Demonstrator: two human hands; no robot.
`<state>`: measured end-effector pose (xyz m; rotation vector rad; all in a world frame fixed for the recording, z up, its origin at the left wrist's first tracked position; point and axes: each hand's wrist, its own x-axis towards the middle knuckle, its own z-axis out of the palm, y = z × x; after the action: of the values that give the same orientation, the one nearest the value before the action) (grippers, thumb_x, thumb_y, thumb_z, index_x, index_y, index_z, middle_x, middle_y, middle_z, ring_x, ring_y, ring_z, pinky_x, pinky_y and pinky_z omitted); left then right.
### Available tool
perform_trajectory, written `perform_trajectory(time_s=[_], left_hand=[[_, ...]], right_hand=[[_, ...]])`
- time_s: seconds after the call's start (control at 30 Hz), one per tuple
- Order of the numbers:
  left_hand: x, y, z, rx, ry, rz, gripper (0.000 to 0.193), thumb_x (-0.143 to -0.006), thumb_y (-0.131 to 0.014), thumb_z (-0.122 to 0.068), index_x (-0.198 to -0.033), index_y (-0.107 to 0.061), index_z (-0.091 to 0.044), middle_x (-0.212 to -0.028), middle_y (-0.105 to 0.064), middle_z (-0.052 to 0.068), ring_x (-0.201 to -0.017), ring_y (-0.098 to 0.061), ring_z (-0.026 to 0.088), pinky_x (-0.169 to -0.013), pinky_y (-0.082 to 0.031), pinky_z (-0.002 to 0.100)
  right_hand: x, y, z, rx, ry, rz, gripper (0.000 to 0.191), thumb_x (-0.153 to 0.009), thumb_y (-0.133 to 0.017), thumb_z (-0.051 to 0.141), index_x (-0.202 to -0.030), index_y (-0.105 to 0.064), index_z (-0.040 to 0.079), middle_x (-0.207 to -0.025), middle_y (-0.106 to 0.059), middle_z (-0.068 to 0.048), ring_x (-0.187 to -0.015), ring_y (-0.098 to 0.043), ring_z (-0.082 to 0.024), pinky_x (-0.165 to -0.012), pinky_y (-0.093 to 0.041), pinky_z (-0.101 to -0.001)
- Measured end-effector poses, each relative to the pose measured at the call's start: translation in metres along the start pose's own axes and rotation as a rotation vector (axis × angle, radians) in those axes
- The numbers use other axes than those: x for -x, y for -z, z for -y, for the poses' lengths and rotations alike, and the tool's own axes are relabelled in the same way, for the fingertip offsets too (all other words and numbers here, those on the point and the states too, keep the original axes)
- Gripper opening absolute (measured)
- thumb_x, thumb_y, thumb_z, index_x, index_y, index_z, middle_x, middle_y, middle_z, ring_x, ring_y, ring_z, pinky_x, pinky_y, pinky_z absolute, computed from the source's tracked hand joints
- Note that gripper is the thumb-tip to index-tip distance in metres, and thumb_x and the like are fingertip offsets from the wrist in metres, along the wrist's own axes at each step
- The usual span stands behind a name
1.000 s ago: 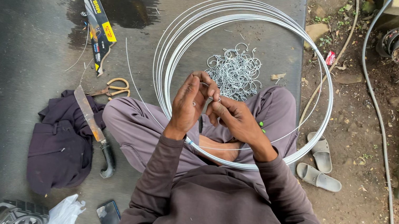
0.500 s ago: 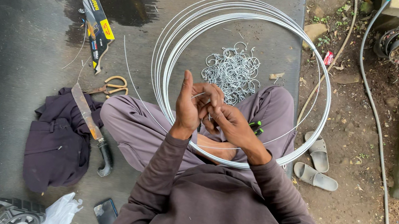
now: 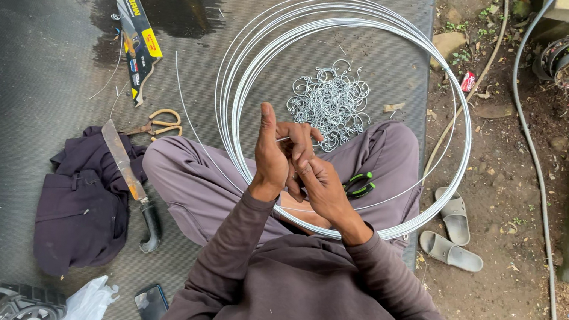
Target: The person sits cross-legged on a mat and uses pliers to bend a long metal wire into small loops. They repeatedly cut short lengths from the wire coil, bend each piece into a loop, and place the finished loops into a growing pile on the mat.
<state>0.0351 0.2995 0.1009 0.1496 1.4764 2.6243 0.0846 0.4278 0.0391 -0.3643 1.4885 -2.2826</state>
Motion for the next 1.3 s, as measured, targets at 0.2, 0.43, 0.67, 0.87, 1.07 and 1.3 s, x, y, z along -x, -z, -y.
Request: perform_trajectory(time_s=[0.2, 0.43, 0.67, 0.87, 1.07, 1.3], left_hand=[[0.004, 0.001, 0.004, 0.025, -0.014, -0.02, 0.076, -0.11, -0.018, -0.062, -0.055, -0.034, -0.013, -0.048, -0.035, 0.003, -0.047, -0.038, 0.016, -0.081, -0.052, 0.041], [0.002, 0.008, 0.011, 0.025, 0.008, -0.036, 0.078, -0.114, -0.02, -0.064, -0.061, -0.043, -0.012, -0.054, -0.042, 0.004, -0.055, -0.046, 0.016, -0.084, -0.052, 0.04], [-0.01, 0.022, -0.02, -0.006, 0.041, 0.111, 0.085, -0.103, -0.03, -0.071, -0.153, -0.043, -0.004, -0.143, -0.059, 0.016, -0.129, -0.058, 0.024, -0.113, -0.044, 0.04], [-0.008, 0.016, -0.018, -0.096, 0.024, 0.303, 0.057, -0.111, -0.048, -0.044, -0.154, -0.045, -0.007, -0.145, -0.057, 0.012, -0.131, -0.059, 0.019, -0.108, -0.051, 0.036], [-0.005, 0.006, 0.003, -0.334, -0.166, 0.142, 0.026, -0.111, -0.061, -0.015, -0.133, -0.071, -0.006, -0.099, -0.07, 0.004, -0.088, -0.066, 0.01, -0.079, -0.054, 0.026], [-0.005, 0.017, -0.028, -0.862, -0.315, -0.037, 0.022, -0.099, -0.072, -0.009, -0.12, -0.076, -0.008, -0.088, -0.075, 0.008, -0.069, -0.067, 0.008, -0.062, -0.052, 0.024]], right_hand=[[0.003, 0.0, -0.004, -0.018, -0.023, 0.011, 0.044, -0.114, -0.039, 0.039, -0.09, -0.052, 0.004, -0.067, -0.049, -0.002, -0.057, -0.045, -0.01, -0.053, -0.038, -0.0261], [0.001, -0.007, 0.007, 0.024, -0.002, 0.002, 0.044, -0.117, -0.039, 0.039, -0.088, -0.049, 0.006, -0.067, -0.049, -0.001, -0.058, -0.045, -0.009, -0.055, -0.038, -0.0253], [-0.011, 0.001, 0.04, -0.121, -0.004, -0.219, 0.035, -0.113, -0.04, 0.034, -0.1, -0.054, 0.005, -0.066, -0.054, -0.002, -0.054, -0.046, -0.009, -0.051, -0.036, -0.0237], [-0.014, 0.016, 0.046, -0.423, 0.001, -0.062, 0.036, -0.118, -0.037, 0.032, -0.098, -0.053, 0.006, -0.063, -0.049, -0.002, -0.055, -0.041, -0.01, -0.056, -0.037, -0.0267], [-0.002, 0.023, 0.039, -0.791, -0.21, 0.142, 0.04, -0.118, -0.035, 0.034, -0.1, -0.057, 0.006, -0.061, -0.054, -0.003, -0.054, -0.047, -0.015, -0.057, -0.041, -0.0291], [0.023, 0.079, 0.018, 1.086, -0.1, 0.045, 0.026, -0.09, -0.058, 0.028, -0.105, -0.067, 0.01, -0.093, -0.07, -0.009, -0.082, -0.063, -0.028, -0.071, -0.05, -0.0377]])
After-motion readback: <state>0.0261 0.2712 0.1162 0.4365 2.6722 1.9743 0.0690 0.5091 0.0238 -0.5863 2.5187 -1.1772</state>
